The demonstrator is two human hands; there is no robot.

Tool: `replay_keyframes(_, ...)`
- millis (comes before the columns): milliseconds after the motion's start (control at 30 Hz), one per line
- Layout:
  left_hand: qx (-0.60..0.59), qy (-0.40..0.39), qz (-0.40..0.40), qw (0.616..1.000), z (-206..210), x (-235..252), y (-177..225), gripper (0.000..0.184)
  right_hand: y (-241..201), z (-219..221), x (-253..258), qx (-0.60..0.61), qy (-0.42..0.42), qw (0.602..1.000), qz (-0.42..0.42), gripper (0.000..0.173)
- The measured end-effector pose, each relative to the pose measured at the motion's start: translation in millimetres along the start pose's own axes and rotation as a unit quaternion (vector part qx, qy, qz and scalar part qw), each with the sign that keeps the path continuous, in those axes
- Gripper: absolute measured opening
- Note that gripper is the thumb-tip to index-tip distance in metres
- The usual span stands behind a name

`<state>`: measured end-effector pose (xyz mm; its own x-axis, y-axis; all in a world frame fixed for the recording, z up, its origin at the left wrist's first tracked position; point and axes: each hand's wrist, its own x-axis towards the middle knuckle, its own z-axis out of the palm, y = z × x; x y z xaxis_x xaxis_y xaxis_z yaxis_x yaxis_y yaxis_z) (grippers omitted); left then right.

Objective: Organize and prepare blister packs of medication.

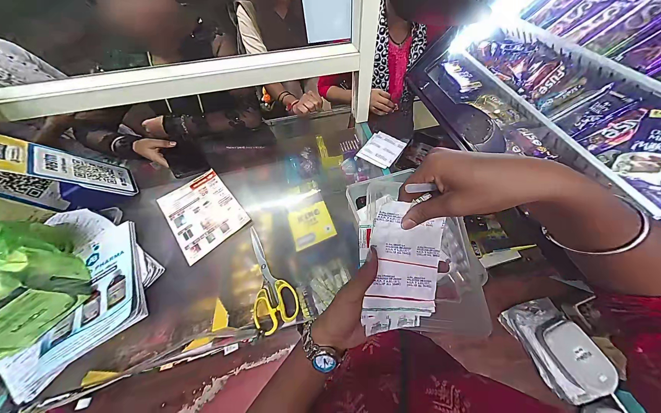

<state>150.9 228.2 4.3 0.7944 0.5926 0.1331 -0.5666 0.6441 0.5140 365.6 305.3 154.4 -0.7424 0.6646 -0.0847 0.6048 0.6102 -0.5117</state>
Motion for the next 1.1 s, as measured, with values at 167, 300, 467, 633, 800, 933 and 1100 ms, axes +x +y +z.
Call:
replay_keyframes(167, 0.004, -0.014, 0.018, 1.0, -3, 5, 2, 0.071, 4, -6, 0, 0.02, -0.001, 1.0, -0.019, 0.021)
replay_keyframes(300, -0.012, 0.004, 0.03, 0.999, 2, 7, 6, 0.055, 5, 2, -2, 0.014, 0.011, 0.999, -0.051, 0.023)
replay_keyframes(467, 0.011, 0.106, 0.057, 0.993, 22, 8, 10, 0.041, 1, 16, -1, 0.026, -0.018, 0.998, -0.054, 0.023)
replay_keyframes(633, 0.01, 0.079, 0.027, 0.996, 19, 11, 7, 0.049, 6, 21, -4, -0.006, 0.024, 0.995, -0.093, 0.027)
replay_keyframes(800, 0.042, 0.084, 0.037, 0.995, 18, 7, 0, 0.04, 6, 24, -5, -0.027, 0.034, 0.991, -0.125, 0.026)
replay_keyframes(933, 0.082, 0.111, 0.032, 0.99, 18, 2, -7, 0.042, 7, 24, -6, -0.043, 0.04, 0.988, -0.145, 0.027)
replay_keyframes(1100, 0.111, 0.158, 0.046, 0.98, 23, -4, -4, 0.041, 8, 25, -5, -0.051, 0.068, 0.986, -0.14, 0.028)
